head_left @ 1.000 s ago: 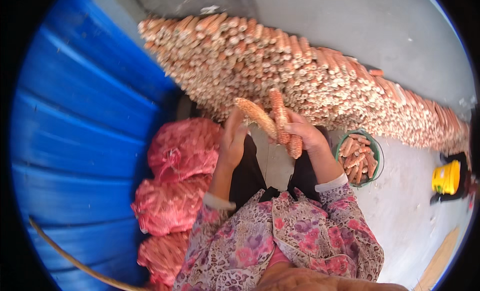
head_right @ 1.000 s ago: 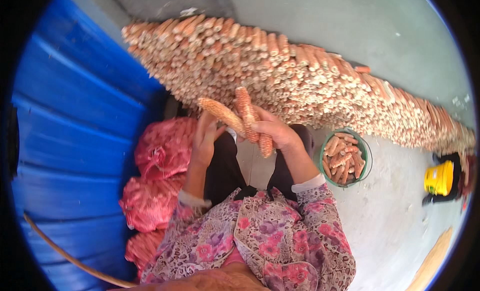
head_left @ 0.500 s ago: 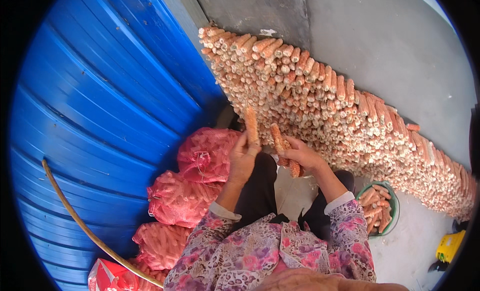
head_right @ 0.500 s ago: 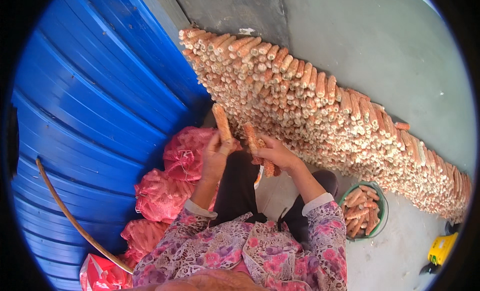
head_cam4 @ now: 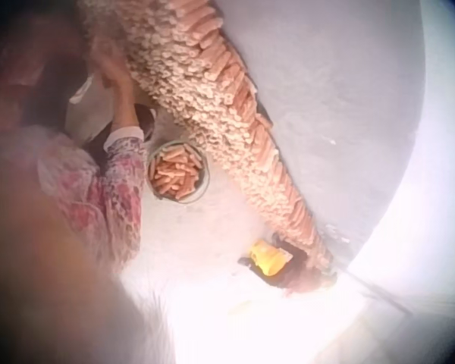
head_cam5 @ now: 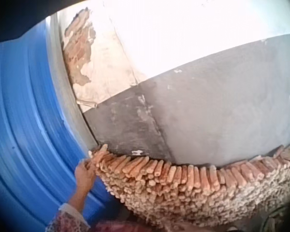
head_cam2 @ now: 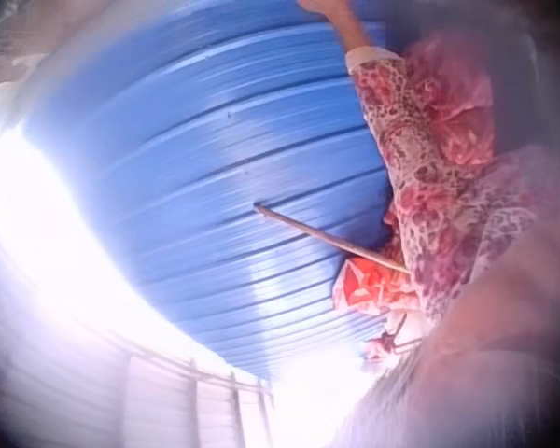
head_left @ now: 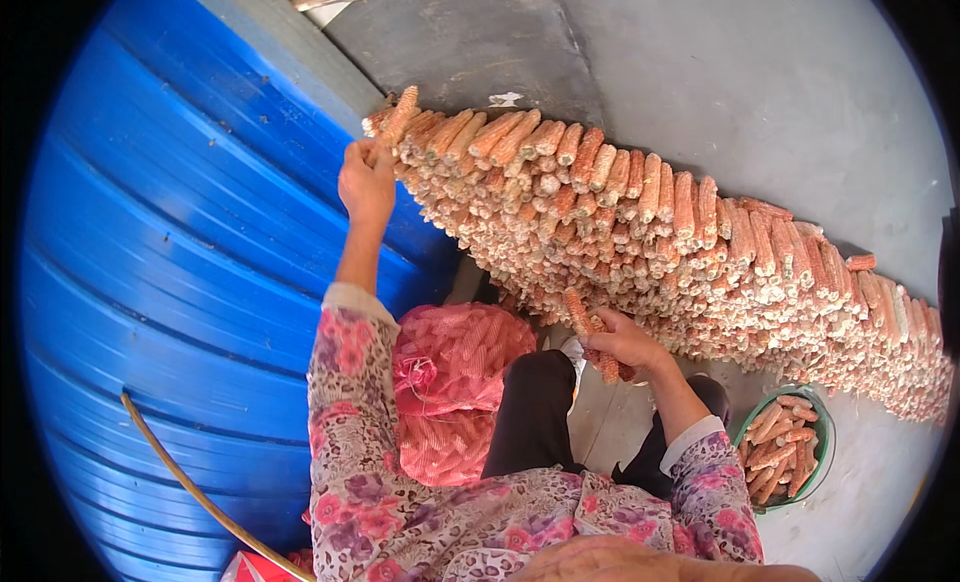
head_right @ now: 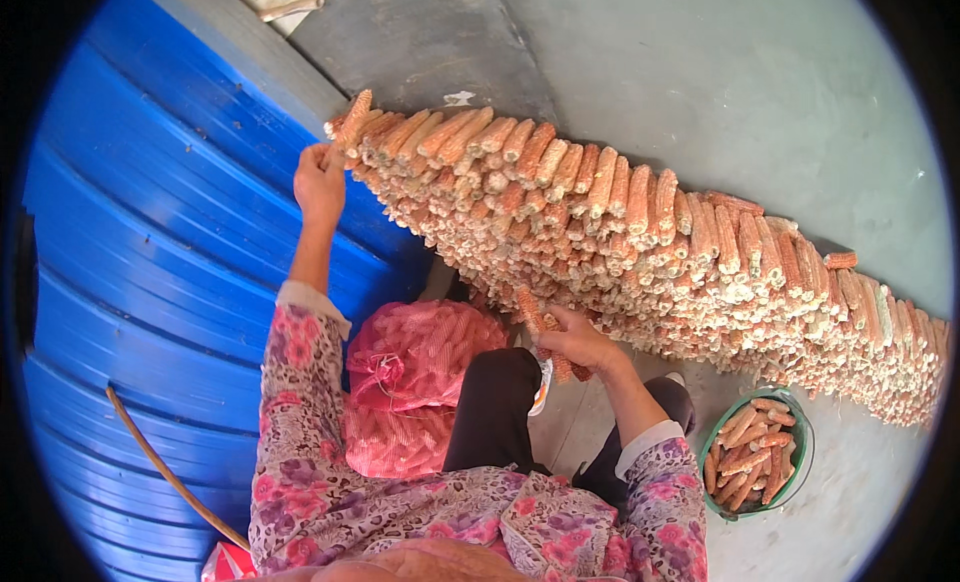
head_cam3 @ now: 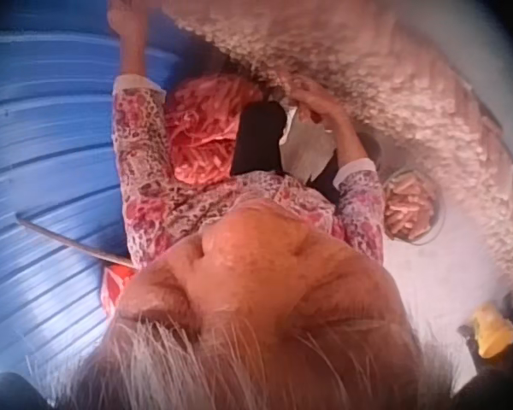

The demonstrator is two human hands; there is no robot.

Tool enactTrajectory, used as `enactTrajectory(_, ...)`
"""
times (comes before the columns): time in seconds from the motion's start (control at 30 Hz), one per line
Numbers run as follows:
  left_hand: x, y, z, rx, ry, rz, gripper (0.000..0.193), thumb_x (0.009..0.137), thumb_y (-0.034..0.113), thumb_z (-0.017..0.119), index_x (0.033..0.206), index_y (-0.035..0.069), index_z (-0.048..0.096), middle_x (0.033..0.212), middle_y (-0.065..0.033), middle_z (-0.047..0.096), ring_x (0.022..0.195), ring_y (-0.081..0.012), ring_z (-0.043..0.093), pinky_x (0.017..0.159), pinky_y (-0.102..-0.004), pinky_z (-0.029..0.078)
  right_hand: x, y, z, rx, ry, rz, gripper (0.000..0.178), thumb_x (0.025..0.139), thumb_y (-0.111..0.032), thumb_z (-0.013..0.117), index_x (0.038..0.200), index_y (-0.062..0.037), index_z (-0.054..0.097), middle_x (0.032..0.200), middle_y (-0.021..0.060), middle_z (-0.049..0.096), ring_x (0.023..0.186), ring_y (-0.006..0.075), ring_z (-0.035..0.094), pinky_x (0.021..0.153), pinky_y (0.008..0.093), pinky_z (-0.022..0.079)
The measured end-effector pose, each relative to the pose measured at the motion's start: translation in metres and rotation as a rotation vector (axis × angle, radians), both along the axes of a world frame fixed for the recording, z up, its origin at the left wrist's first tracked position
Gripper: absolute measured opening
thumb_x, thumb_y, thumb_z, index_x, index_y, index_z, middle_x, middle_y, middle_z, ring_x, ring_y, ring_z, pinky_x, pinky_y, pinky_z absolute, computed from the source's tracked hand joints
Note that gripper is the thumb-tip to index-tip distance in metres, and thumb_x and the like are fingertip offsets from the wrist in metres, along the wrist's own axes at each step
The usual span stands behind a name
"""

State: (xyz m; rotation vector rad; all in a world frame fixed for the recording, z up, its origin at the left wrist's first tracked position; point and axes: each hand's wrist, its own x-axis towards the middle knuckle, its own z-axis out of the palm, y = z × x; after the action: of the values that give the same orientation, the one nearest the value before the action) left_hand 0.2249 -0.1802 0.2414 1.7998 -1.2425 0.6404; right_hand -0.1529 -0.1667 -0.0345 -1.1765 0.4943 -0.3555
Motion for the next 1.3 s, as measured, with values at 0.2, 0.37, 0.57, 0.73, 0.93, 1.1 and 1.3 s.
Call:
enactTrajectory(0.2,0.044,-0.076,-0.001,0.113,-0.4,0.234,0.032,0.085,0.03,0.072,0.113,0.014,0.075,0.1,-0.0187,0.072,0.092,-0.0384,0.069,0.086,-0.0465,0.056,0.002,-0.013,-0.004,-0.032,0.025,-0.012,0.041,0.09,-0.014,0.069,0.125,-0.0006,0.055,0.088,0.0063,0.066,0.078,0.0143,0.063,0.07,0.0308,0.052)
enactTrajectory(0.37,0.05,-0.087,-0.004,0.271,-0.271,0.275,0.029,0.085,0.031,0.072,0.11,0.02,0.078,0.11,-0.02,0.07,0.102,-0.0372,0.068,0.087,-0.0462,0.057,0.002,-0.012,0.006,-0.042,0.078,-0.007,0.041,0.086,-0.017,0.07,0.121,0.0008,0.058,0.09,0.0081,0.068,0.079,0.0148,0.065,0.073,0.0317,0.054)
enactTrajectory(0.57,0.041,-0.07,0.01,0.319,-0.295,0.313,0.035,0.089,0.033,0.07,0.118,0.015,0.075,0.117,-0.0221,0.068,0.105,-0.0399,0.067,0.087,-0.0489,0.056,0.016,-0.006,-0.001,0.009,0.026,0.035,0.038,0.085,-0.015,0.071,0.117,0.0012,0.058,0.087,0.0093,0.068,0.075,0.0159,0.065,0.069,0.0322,0.053)
enactTrajectory(0.73,-0.008,-0.027,-0.003,-0.148,-0.598,0.077,0.034,0.098,0.027,0.063,0.122,0.003,0.065,0.105,-0.0202,0.067,0.1,-0.0384,0.065,0.086,-0.0463,0.053,0.027,-0.008,-0.02,0.107,-0.083,-0.03,0.048,0.089,-0.018,0.073,0.129,0.001,0.056,0.09,0.0082,0.068,0.077,0.016,0.065,0.07,0.0316,0.053)
enactTrajectory(0.93,-0.143,0.099,-0.164,0.402,0.197,-0.411,0.024,0.099,0.017,0.062,0.115,0.001,0.07,0.114,-0.0155,0.071,0.104,-0.0281,0.068,0.094,-0.0369,0.053,0.024,-0.016,-0.015,0.218,-0.144,-0.079,0.058,0.088,-0.017,0.074,0.14,-0.0025,0.052,0.108,0.0079,0.067,0.094,0.0154,0.065,0.083,0.0311,0.054)
enactTrajectory(1.1,-0.206,0.131,-0.27,0.479,0.939,-0.567,0.046,0.104,0.018,0.059,0.146,0.002,0.05,0.122,-0.0078,0.067,0.105,-0.0132,0.063,0.091,-0.0297,0.053,0.039,-0.005,-0.021,0.192,-0.198,-0.116,0.058,0.087,-0.015,0.073,0.14,-0.002,0.053,0.114,0.0087,0.066,0.1,0.0172,0.064,0.089,0.0327,0.053)
enactTrajectory(1.3,-0.206,0.127,-0.276,0.522,0.569,-0.525,0.054,0.1,0.012,0.062,0.15,0.0,0.044,0.125,-0.0126,0.065,0.101,-0.0178,0.065,0.088,-0.031,0.054,0.038,-0.009,-0.024,0.195,-0.113,-0.113,0.054,0.09,-0.018,0.073,0.138,-0.0019,0.055,0.117,0.0099,0.066,0.105,0.0184,0.064,0.091,0.0347,0.052)
